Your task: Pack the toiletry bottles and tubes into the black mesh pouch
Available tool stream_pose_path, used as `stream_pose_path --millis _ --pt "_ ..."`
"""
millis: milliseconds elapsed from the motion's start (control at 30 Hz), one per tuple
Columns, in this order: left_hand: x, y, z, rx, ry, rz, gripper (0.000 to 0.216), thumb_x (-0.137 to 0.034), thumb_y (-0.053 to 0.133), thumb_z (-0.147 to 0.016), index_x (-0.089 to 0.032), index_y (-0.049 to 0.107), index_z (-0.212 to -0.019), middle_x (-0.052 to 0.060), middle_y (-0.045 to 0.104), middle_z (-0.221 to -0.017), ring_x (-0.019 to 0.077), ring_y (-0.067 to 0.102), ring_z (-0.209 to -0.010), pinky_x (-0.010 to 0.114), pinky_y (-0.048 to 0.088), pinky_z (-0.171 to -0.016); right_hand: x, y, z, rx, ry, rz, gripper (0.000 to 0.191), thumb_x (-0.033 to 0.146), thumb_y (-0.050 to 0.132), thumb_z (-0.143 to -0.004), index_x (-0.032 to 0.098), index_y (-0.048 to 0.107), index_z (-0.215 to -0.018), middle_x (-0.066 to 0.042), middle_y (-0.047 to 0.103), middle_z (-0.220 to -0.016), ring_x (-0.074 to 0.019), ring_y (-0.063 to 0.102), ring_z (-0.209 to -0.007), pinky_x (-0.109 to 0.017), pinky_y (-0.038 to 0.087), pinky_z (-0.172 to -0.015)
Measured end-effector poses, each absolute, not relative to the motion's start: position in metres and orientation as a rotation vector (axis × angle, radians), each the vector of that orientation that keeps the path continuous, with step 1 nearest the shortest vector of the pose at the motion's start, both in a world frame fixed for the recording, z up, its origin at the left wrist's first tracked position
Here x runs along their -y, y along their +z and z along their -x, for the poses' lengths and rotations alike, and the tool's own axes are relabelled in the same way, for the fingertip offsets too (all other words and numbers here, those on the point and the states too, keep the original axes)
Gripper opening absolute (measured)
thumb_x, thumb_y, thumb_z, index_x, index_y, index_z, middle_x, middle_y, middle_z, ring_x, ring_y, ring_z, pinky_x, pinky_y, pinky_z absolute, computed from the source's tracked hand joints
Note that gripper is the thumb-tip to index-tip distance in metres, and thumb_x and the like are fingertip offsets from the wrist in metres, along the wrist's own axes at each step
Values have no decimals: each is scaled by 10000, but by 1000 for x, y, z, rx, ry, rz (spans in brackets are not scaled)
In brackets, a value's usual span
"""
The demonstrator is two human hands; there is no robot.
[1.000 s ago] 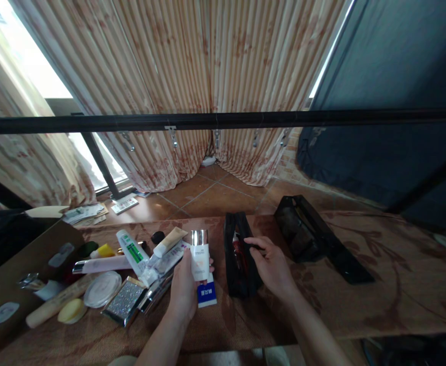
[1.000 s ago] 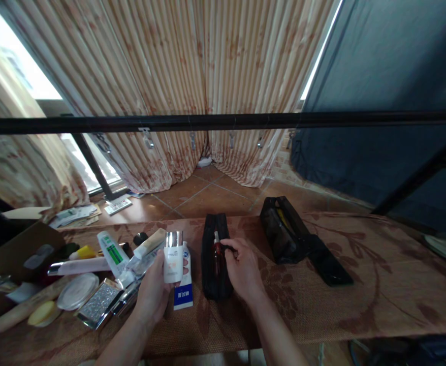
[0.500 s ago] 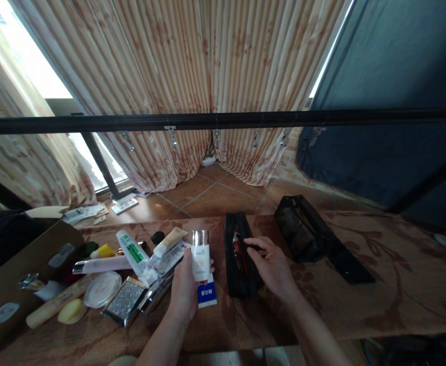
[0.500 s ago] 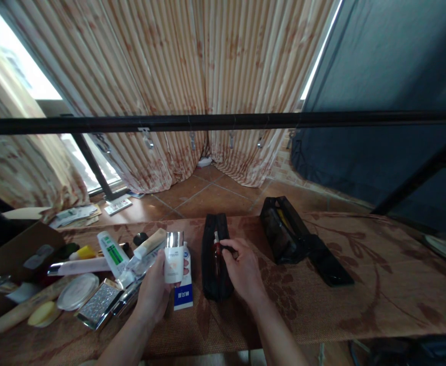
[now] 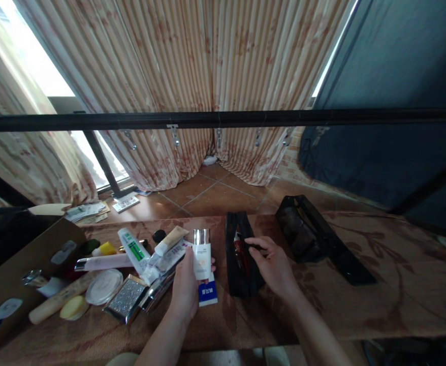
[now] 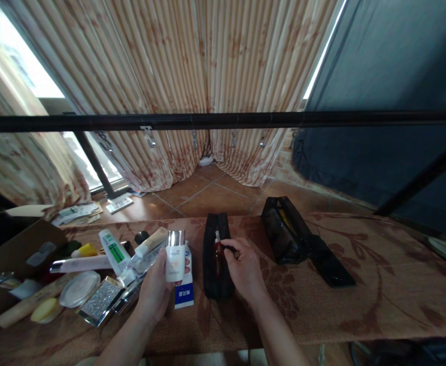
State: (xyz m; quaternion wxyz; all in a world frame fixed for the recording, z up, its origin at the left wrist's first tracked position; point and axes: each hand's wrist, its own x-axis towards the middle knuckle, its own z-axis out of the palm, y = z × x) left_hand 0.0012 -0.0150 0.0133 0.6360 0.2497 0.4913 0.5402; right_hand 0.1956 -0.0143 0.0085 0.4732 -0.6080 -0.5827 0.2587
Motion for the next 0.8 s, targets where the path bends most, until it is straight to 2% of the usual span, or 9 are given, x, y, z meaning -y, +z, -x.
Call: stream_pose_path --millis 267,533,800 --pt "14 15 -3 -1111 1243 -538 451 -507 567 -785 -93 632 -950 74 694 -688 168 643 -559 216 418 -437 16 12 -195 1442 616 1496 253 222 496 -784 238 688 -948 -39 639 -1006 -187 593 -948 -341 454 -855" --pt "15 17 -3 -1085 1227 -536 481 -500 666 -705 -80 644 -937 78 693 -686 155 633 -538 193 367 -391 15 10 -196 1437 629 1509 265 207 500 -781 246 691 -960 -39 635 -1017 -188 590 -965 -342 464 -858" --pt "14 14 -2 -1070 1232 -530 451 -481 680 -703 -84 646 -916 78 693 -710 150 636 -549 182 365 -384 15 11 -195 1431 620 1518 260 213 491 -783 225 687 -953 -44 634 -1014 -184 593 -954 -341 456 -865"
